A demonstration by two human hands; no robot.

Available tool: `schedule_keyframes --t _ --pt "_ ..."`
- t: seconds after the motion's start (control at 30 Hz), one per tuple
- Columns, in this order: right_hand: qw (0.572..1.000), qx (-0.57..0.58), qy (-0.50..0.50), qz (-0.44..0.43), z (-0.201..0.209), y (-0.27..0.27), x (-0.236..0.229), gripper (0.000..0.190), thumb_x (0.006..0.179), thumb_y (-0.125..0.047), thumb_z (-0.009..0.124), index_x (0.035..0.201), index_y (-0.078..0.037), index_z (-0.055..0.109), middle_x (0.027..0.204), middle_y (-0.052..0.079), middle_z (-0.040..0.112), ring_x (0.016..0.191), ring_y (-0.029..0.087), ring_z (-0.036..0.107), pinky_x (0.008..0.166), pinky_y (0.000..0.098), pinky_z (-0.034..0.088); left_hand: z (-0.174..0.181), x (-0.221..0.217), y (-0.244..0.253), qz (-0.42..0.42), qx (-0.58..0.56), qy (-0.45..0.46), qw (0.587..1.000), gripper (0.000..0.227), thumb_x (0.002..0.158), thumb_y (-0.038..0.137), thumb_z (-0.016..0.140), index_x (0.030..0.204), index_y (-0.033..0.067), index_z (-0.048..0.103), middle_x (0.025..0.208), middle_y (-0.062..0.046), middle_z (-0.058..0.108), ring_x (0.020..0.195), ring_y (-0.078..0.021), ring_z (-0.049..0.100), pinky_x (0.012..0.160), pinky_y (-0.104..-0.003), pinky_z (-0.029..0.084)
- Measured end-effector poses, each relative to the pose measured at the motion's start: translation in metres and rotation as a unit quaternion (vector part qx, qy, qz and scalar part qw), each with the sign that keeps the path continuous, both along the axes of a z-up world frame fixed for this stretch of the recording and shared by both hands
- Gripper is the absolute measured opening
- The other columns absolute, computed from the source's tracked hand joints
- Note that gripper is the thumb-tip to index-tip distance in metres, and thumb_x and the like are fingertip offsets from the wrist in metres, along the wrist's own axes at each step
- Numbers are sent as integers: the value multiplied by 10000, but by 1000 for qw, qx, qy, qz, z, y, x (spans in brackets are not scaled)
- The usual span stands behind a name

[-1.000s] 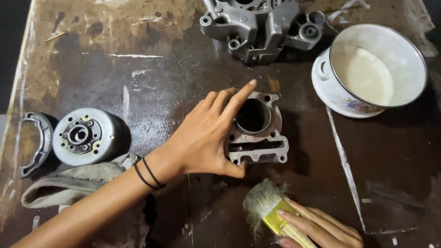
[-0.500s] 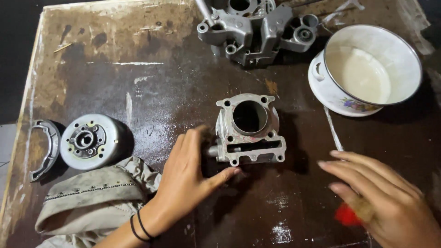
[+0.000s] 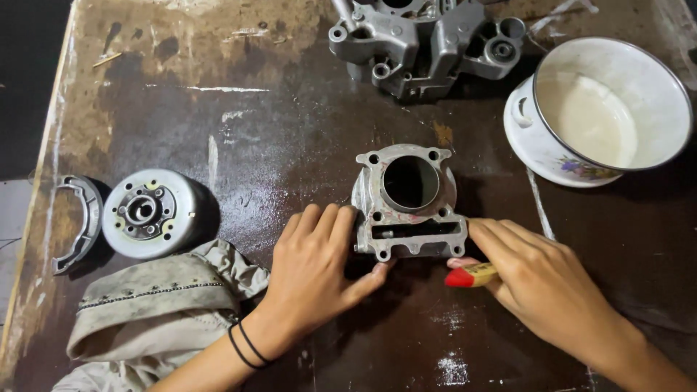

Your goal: The person scrubs a metallic mechanical part, likely an engine cylinder, using a brush dipped in a white liquid. They rotate the part to clean various surfaces, including the exterior and the inner bore, while other disassembled components rest on the workbench.

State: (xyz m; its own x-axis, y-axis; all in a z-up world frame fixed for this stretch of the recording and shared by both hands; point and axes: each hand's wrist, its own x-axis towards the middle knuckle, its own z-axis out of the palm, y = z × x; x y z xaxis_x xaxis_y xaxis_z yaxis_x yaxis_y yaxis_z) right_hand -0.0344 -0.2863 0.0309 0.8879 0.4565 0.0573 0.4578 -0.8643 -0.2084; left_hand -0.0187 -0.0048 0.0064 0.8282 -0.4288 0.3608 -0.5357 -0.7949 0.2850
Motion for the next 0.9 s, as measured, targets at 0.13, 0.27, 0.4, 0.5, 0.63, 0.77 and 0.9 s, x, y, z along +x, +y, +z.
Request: schedule_keyframes --t 0.13,0.27,0.4,0.5,0.63,0.77,0.9 --pt "1000 -24 2 -15 1 8 1 643 621 -18 769 1234 44 587 1149 209 688 1077 368 681 869 466 572 1 6 -4 -5 40 29 999 668 767 628 711 909 -4 546 826 -138 545 800 -313 556 692 -420 459" --pt "999 -14 -45 -12 -18 -1 -1 544 676 -8 760 1184 69 583 1137 229 694 1082 378 684 886 474 571 -14 13 2 -43 20 -6 999 686 822 651 699 924 -7 534 849 -139 545 818 -304 558 722 -411 467" --pt "997 41 -58 32 -22 -15 3 614 645 -65 766 1211 93 591 1118 252 704 1042 395 696 870 478 571 -13 10 1 -51 -18 -15 998 682 812 662 707 864 2 542 775 -130 534 742 -295 554 685 -407 477" --pt "998 46 -16 30 -5 -20 4 584 721 -186 785 1223 56 610 1085 214 728 985 382 716 830 470 575 6 8 -1 -44 -40 -18 998 658 801 643 717 815 5 561 711 -117 537 672 -280 552 613 -403 471" --pt "990 -35 133 -41 36 -9 17 584 834 -492 775 1236 -80 676 992 117 775 861 296 750 758 440 591 24 9 -3 -24 -56 -8 998 659 781 650 699 733 0 601 655 -134 582 634 -289 590 549 -427 475" --pt "978 -24 175 -109 54 -7 42 577 863 -535 689 1305 -165 697 1024 75 792 840 223 724 750 390 622 40 32 -7 -2 -62 15 998 683 799 661 662 726 -18 672 595 -187 606 516 -298 604 458 -445 459" --pt "987 32 63 -145 71 -21 51 493 946 -521 618 1201 -122 755 999 151 782 848 281 752 741 438 591 57 51 -17 61 -70 64 994 734 818 695 623 658 -18 693 515 -242 578 479 -386 608 485 -487 474"
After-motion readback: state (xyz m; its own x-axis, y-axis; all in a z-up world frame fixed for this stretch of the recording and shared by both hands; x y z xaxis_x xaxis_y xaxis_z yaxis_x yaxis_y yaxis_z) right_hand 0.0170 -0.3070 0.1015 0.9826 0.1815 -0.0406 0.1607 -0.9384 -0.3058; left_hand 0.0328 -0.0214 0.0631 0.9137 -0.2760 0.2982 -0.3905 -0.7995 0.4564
